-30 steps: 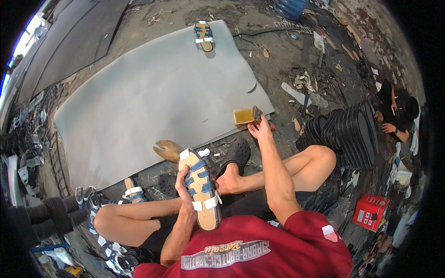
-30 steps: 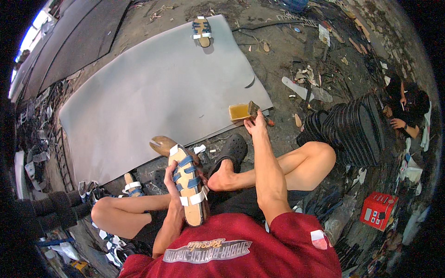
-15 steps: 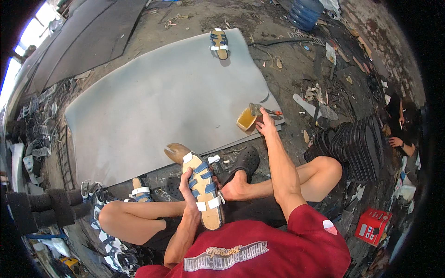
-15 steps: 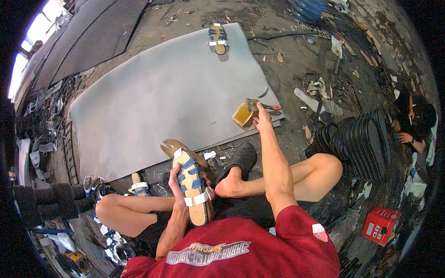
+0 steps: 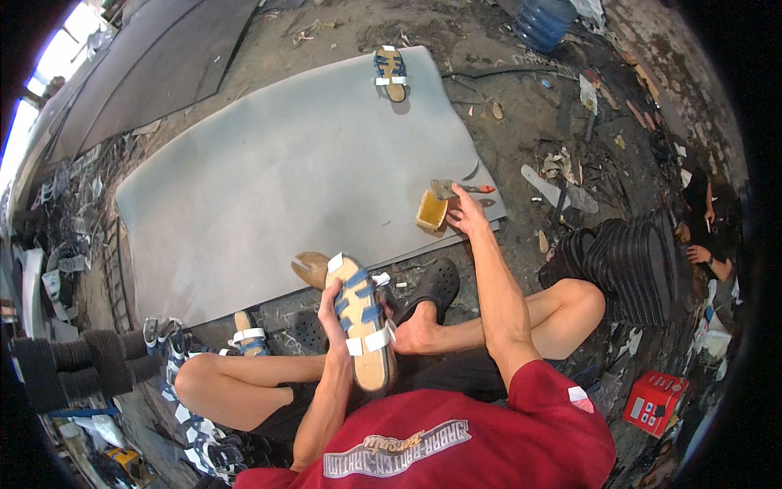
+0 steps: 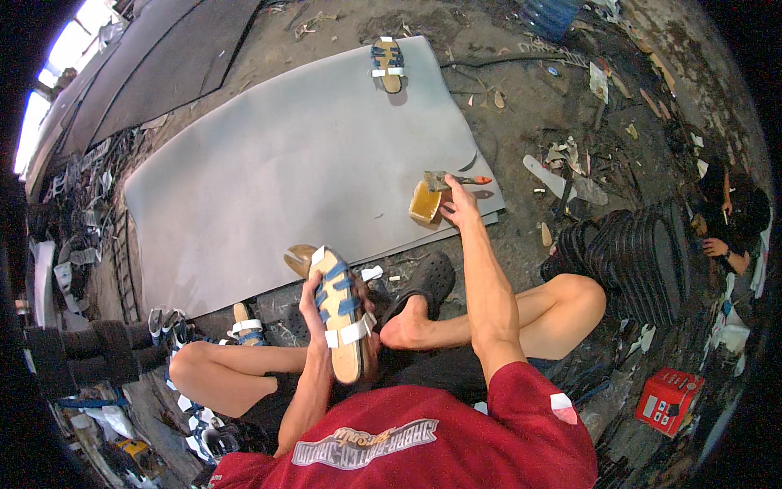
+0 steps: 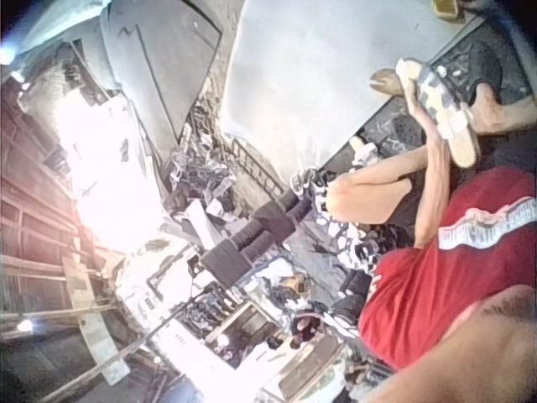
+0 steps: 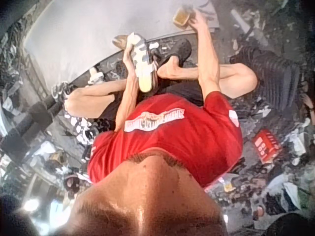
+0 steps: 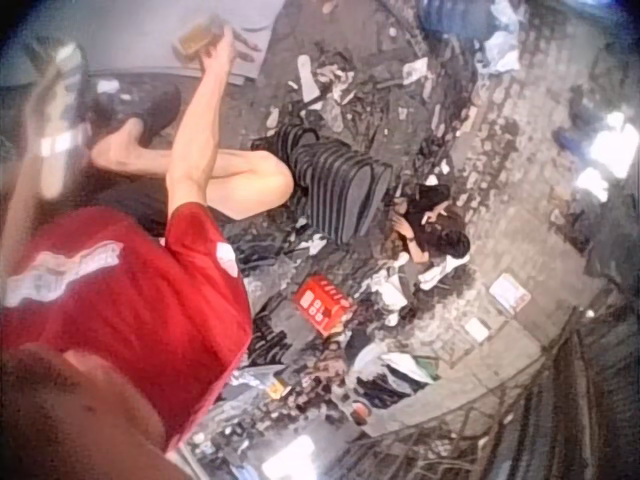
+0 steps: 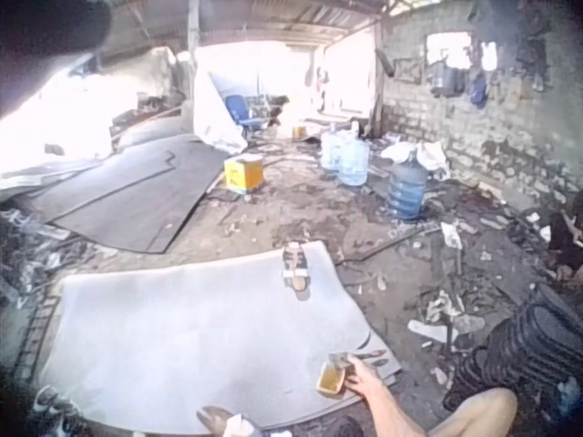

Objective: The person sits on the floor and applies glue to the soles of several sandals using a brush. They dip the brush into a container of glue and spread it evenly across the sole of each sandal before setting it aside.

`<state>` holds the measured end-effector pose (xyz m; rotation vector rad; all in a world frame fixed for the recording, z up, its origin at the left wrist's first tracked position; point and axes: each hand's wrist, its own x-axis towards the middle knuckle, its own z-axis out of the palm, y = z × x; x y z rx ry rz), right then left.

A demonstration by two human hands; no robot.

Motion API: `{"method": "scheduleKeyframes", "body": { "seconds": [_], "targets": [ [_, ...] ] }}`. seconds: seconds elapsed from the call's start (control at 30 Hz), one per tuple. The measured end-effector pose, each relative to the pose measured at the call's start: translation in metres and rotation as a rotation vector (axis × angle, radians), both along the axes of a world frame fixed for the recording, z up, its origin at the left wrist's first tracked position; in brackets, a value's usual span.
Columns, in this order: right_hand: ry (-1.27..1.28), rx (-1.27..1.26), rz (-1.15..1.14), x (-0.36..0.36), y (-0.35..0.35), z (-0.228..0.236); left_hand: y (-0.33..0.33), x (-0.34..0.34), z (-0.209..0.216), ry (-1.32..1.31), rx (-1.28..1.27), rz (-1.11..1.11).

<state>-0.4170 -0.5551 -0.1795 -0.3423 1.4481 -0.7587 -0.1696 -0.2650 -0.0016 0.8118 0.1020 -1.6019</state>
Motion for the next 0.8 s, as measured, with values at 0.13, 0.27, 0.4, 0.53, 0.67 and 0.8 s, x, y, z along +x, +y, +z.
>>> {"method": "scheduleKeyframes", "body": {
  "seconds": [0.13,0.27,0.4,0.53,0.67,0.8],
  "targets": [
    [0.011,-0.010,0.067,-0.001,-0.004,0.011,-0.067,0.001,-0.028,0.115,-0.148,-0.019],
    [0.025,0.009,0.084,0.005,-0.006,0.019,-0.141,-0.004,-0.090,0.070,-0.142,-0.103],
    [-0.042,0.009,0.077,0.008,-0.006,0.015,-0.165,-0.010,-0.143,0.057,-0.098,-0.261],
    [-0.124,0.026,0.082,-0.002,-0.008,0.007,-0.163,-0.027,-0.140,0.056,-0.033,-0.273],
    [-0.198,0.023,0.062,0.015,-0.005,0.019,-0.157,-0.022,-0.144,0.030,-0.016,-0.228],
    [-0.397,0.054,0.057,0.008,-0.010,0.023,-0.157,-0.021,-0.150,0.119,-0.043,-0.200]
  ]
}}
